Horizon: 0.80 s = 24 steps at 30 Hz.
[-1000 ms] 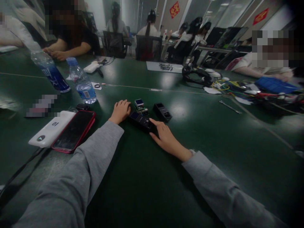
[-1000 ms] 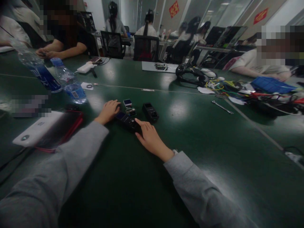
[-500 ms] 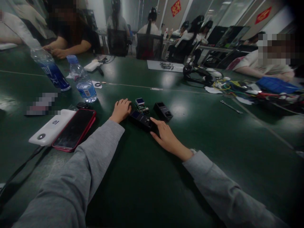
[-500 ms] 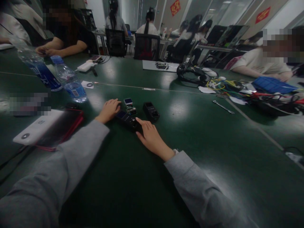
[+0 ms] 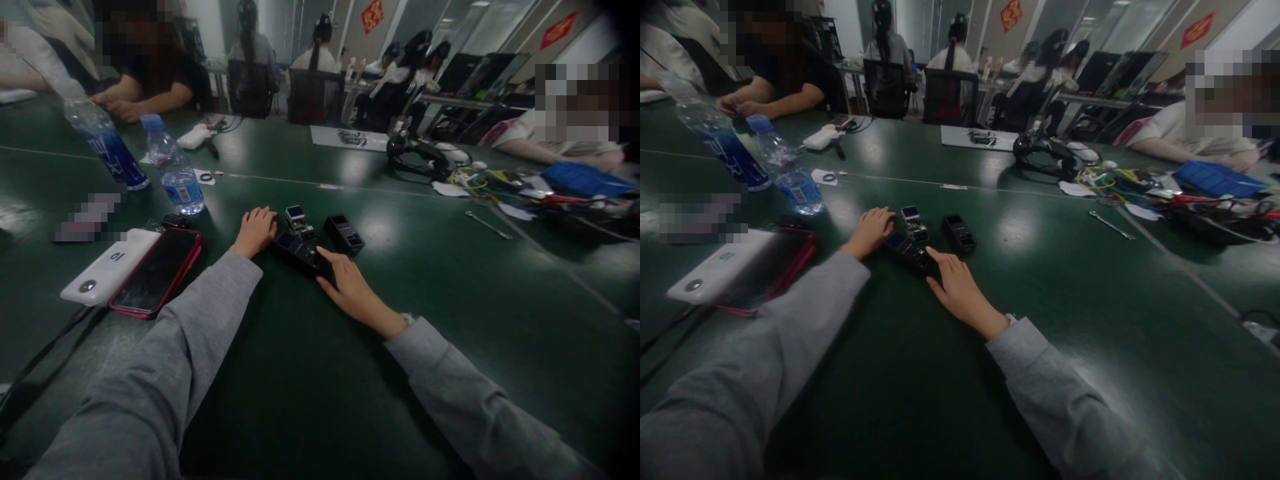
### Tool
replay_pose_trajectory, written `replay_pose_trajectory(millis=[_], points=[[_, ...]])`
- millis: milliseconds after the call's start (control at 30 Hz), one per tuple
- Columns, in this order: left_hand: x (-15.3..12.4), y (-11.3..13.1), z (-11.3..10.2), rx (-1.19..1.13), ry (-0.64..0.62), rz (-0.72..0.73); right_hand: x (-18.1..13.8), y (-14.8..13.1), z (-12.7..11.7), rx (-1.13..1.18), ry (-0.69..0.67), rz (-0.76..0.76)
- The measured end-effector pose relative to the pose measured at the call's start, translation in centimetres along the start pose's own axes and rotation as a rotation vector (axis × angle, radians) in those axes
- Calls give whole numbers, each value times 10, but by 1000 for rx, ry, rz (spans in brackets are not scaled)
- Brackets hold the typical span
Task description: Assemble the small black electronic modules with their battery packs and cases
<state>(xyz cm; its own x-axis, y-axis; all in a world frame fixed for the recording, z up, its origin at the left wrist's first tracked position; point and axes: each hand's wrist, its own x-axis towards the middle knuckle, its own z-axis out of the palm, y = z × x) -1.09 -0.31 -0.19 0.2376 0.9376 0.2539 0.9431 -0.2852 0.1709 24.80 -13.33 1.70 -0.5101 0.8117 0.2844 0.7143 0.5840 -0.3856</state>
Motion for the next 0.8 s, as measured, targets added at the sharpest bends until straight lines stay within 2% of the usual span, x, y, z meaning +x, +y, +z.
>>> replay_pose_trajectory(millis=[800], points=[[-1, 0, -1, -13, 7, 9, -1, -1, -1, -7, 0, 6]])
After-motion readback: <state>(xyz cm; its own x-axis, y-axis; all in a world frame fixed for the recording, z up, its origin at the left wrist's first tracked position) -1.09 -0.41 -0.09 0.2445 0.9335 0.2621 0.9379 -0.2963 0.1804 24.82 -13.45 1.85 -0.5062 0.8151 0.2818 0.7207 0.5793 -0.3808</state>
